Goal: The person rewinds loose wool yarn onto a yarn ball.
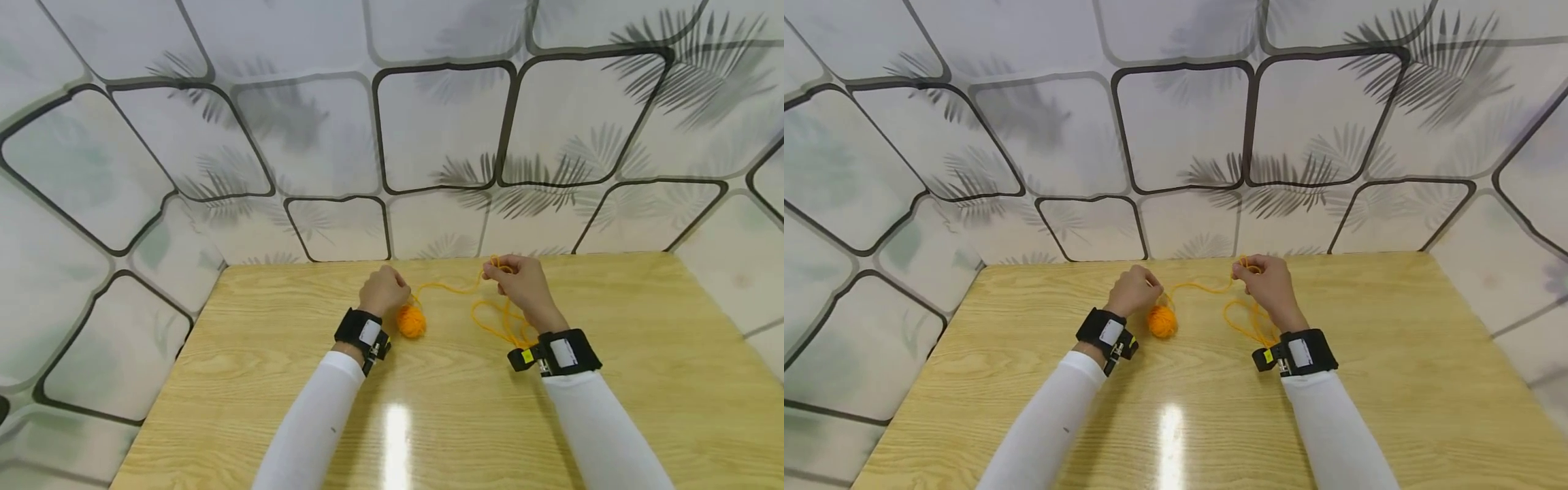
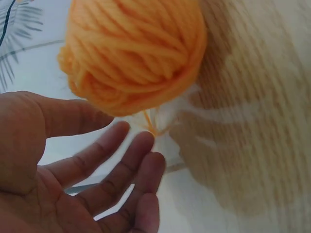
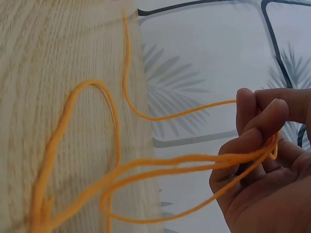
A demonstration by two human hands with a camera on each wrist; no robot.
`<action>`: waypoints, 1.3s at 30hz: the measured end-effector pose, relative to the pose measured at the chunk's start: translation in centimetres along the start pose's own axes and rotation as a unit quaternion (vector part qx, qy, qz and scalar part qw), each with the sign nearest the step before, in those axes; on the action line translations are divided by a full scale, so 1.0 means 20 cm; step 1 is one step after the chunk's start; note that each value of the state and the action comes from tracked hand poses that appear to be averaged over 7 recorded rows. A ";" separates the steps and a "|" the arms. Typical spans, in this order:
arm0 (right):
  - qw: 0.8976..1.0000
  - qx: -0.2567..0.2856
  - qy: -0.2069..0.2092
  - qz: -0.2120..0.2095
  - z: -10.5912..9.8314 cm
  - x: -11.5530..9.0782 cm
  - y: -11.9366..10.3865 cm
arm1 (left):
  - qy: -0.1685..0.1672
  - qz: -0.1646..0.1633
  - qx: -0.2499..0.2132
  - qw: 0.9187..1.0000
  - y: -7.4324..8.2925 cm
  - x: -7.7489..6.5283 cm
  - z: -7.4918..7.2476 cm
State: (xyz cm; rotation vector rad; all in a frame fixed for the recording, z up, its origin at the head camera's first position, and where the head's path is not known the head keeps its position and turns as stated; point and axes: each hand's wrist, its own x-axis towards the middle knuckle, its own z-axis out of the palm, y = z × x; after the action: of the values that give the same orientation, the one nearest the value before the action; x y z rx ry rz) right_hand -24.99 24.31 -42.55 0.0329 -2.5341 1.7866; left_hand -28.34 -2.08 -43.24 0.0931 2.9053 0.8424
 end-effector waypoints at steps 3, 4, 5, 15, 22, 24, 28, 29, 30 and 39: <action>1.000 -0.010 -0.007 -0.016 0.00 0.01 -0.05 | 0.035 0.041 0.032 0.998 0.07 0.00 -0.04; 1.000 -0.011 -0.009 -0.022 -0.01 0.02 -0.07 | 0.048 0.061 0.040 0.996 0.10 0.00 -0.06; 1.000 -0.010 -0.011 -0.027 -0.01 0.02 -0.08 | 0.058 0.081 0.040 0.994 0.13 0.00 -0.08; 0.996 0.011 -0.047 -0.071 0.01 0.04 -0.20 | -0.082 0.258 -0.176 0.946 0.42 0.03 -0.16; 0.997 0.020 -0.038 -0.064 0.01 0.03 -0.20 | -0.099 0.287 -0.226 0.926 0.44 0.05 -0.11; 0.998 0.025 -0.031 -0.058 0.02 0.03 -0.19 | -0.115 0.283 -0.232 0.924 0.43 0.06 -0.10; 0.998 0.040 -0.029 -0.048 0.02 0.03 -0.16 | -0.148 0.272 -0.252 0.917 0.40 0.07 -0.10; 0.998 0.043 -0.030 -0.045 0.02 0.03 -0.15 | -0.147 0.271 -0.251 0.918 0.39 0.07 -0.09; 0.998 0.043 -0.031 -0.042 0.01 0.03 -0.14 | -0.143 0.268 -0.247 0.920 0.38 0.08 -0.09; 0.998 0.051 -0.036 -0.005 -0.01 -0.02 -0.07 | -0.145 0.277 -0.187 0.931 0.35 0.07 0.01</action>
State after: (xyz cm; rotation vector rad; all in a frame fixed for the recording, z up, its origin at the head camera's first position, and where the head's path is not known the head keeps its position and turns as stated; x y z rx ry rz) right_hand -24.45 24.02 -41.19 0.1146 -2.4827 1.9451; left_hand -29.46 4.15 -39.83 0.9463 2.4049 1.3111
